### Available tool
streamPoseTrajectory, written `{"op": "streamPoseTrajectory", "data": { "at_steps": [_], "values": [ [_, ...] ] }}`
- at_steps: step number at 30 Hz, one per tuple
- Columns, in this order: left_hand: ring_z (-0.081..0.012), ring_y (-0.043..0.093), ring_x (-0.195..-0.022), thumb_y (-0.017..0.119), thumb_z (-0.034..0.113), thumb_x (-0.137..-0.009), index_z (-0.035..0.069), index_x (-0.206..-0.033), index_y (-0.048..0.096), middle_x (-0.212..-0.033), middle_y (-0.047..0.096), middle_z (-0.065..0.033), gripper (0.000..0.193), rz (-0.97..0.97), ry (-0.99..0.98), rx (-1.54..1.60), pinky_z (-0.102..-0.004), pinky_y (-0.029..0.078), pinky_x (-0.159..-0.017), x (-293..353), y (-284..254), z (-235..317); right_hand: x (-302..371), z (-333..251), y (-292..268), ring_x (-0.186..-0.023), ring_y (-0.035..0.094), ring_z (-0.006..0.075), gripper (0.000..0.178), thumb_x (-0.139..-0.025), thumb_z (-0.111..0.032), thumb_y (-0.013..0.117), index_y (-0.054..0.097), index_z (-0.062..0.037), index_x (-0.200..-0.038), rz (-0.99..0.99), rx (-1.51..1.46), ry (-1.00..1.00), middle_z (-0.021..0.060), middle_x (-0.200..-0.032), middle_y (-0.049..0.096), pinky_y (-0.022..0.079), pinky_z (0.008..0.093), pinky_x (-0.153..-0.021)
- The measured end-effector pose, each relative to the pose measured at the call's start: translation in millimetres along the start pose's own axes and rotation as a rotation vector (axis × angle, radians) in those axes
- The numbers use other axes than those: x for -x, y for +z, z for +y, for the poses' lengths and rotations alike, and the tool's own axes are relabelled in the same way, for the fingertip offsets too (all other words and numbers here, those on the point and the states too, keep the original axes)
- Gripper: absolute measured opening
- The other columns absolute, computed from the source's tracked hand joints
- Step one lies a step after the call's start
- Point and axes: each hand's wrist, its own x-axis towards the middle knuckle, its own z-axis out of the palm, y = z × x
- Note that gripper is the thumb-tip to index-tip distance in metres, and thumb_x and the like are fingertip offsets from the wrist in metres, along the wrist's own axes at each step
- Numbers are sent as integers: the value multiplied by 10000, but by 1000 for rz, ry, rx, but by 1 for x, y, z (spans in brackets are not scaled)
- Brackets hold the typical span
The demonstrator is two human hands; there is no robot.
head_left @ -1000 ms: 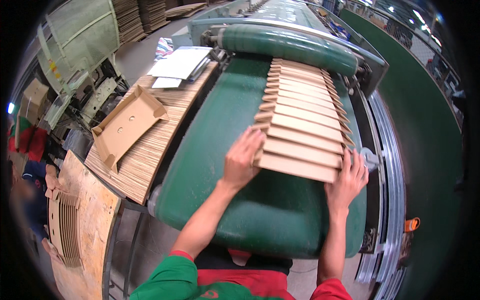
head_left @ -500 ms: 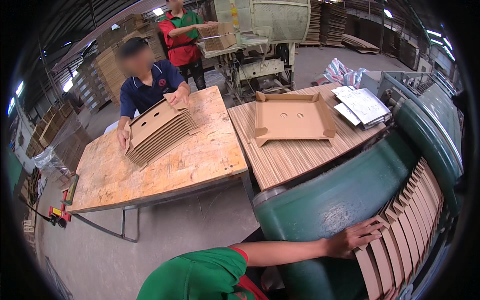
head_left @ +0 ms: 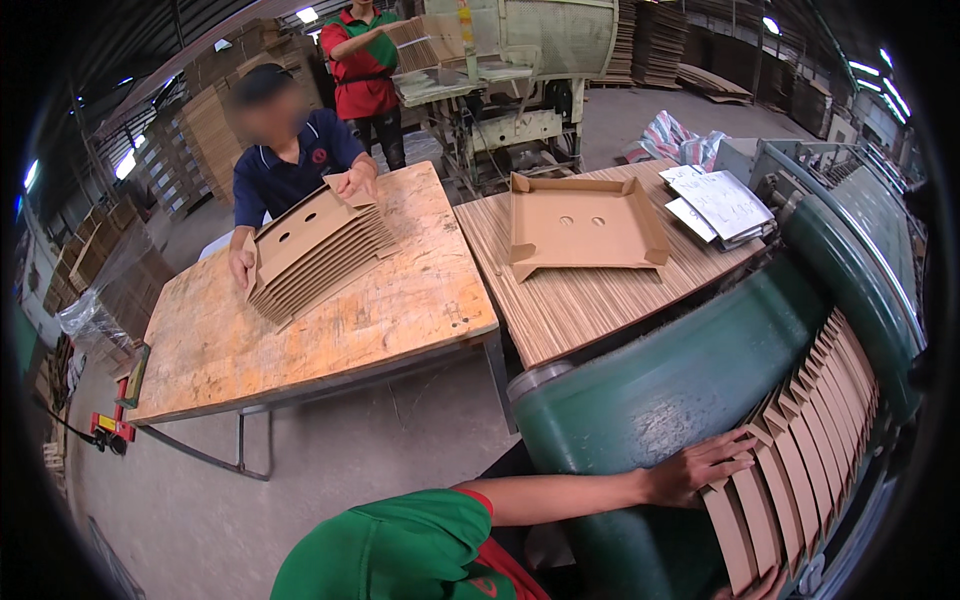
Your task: The person repeatedly picks stacks of flat cardboard pieces from a table and places them onto a moving conveyor belt. They align the pieces on the belt and then transfer them to a nearby table. The task is performed continuously throughout the clip.
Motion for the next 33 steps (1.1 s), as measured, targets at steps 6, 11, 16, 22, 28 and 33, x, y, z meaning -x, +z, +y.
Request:
{"op": "streamPoseTrajectory", "data": {
  "at_steps": [6,11,16,22,28,33],
  "values": [
    [-468,330,-1563,790,103,-853,70,-1542,508,-1661,401,-228,745,-27,-2,8,-573,365,-1246,1,0,-5,14,11,11,-1061,695,211,403,-1009,-536,646,757,-226,-1239,-102,-2,13,11,-1255,750,453,390,-872],
    [-463,483,-1461,524,66,-923,1,-1498,531,-1545,524,-259,579,120,33,-204,-534,424,-1208,0,-17,10,-29,5,-30,-1302,626,415,662,-796,-119,752,616,-44,-1439,-429,-351,-6,221,-1441,637,494,508,-1101],
    [-508,483,-1451,859,244,-839,81,-1495,583,-1554,543,-231,730,126,9,-70,-562,449,-1181,7,-28,27,-103,8,-94,-1175,560,417,1057,-697,-643,880,558,-25,-1491,-935,-595,1,229,-1264,601,423,518,-1053],
    [-481,482,-1462,796,196,-873,72,-1496,579,-1560,541,-219,671,17,-51,-62,-541,420,-1212,18,-32,28,-117,-10,-57,-1064,591,404,1090,-602,-533,952,539,-22,-1472,-1142,-539,-148,211,-1157,613,475,490,-965],
    [-430,401,-1535,726,195,-924,105,-1548,526,-1644,447,-179,661,47,-44,-64,-520,372,-1253,24,-21,25,-76,-15,-91,-1356,556,372,790,-761,-304,937,611,-127,-1459,-797,-380,-303,171,-1516,575,451,502,-1083],
    [-466,280,-1582,866,50,-677,52,-1582,425,-1696,341,-202,1006,8,-82,54,-542,342,-1275,29,-12,23,-43,12,-91,-1383,527,475,901,-816,-430,916,519,-68,-1540,-663,-7,-97,280,-1562,473,456,604,-1116]
  ]
}}
